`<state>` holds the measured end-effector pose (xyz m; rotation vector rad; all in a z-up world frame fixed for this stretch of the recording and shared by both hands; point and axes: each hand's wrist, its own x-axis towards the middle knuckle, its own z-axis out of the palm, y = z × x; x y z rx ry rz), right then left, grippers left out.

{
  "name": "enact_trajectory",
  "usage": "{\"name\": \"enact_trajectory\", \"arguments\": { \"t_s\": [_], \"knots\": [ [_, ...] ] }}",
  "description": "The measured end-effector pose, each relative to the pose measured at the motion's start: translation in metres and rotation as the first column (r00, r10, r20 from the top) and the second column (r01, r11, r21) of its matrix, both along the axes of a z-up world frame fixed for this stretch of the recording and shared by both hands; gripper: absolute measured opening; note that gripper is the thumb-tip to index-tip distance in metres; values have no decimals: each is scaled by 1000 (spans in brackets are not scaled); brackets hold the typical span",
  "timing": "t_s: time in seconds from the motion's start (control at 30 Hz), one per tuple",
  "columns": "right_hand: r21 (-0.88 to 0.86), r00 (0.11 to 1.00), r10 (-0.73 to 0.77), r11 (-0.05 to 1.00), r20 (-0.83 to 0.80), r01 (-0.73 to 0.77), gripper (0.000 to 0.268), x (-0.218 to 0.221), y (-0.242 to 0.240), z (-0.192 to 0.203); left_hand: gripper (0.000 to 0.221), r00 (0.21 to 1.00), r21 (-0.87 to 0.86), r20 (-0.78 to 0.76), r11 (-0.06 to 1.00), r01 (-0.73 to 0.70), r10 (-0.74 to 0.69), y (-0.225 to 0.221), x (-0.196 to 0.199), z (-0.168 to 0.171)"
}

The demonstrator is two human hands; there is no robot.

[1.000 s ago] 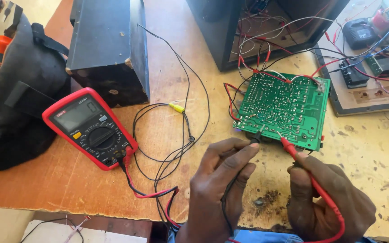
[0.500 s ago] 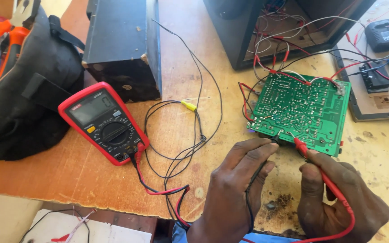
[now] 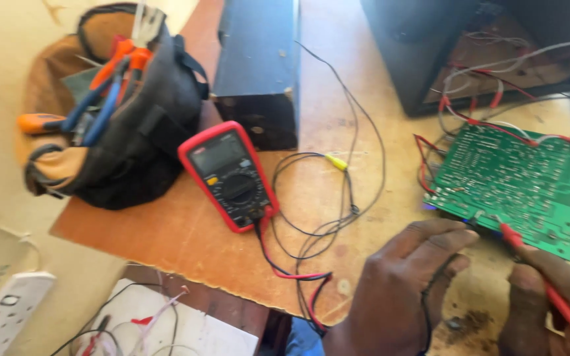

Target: Testing a printed circuit board using a digital multimeter and checking wire connections for a speaker system.

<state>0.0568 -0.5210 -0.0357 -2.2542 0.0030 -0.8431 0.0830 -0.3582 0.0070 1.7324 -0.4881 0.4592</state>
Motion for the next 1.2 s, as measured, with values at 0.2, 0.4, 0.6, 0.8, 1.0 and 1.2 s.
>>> {"name": "enact_trajectory", "arguments": {
  "t_s": [0.2, 0.4, 0.6, 0.8, 1.0, 1.2],
  "knots": [
    [33, 991, -62, 997, -118, 67, 30, -2, 5, 0, 21, 999, -3, 24, 1000, 23, -23, 0, 0, -2],
    [17, 998, -42, 999, -41, 43, 32, 0, 0, -4, 21, 999, 19, 39, 999, 27, -28, 1, 0, -2],
    [-27, 994, -52, 998, -100, 49, 41, 3, -5, -9, 20, 999, 34, 50, 999, 7, -9, 0, 1, -4],
    [14, 998, -41, 999, -37, 42, 33, -2, 5, 2, 20, 999, 21, 42, 1000, 16, -17, 1, 2, -1],
    [-5, 993, -75, 997, -90, 75, 36, -2, 7, 10, 19, 1000, -19, 13, 1000, -4, 4, 1, 2, 1],
    [-16, 995, -81, 996, 57, 82, 14, -3, 35, 53, 21, 999, -10, 24, 999, 46, -45, -1, 6, 1]
  ]
}}
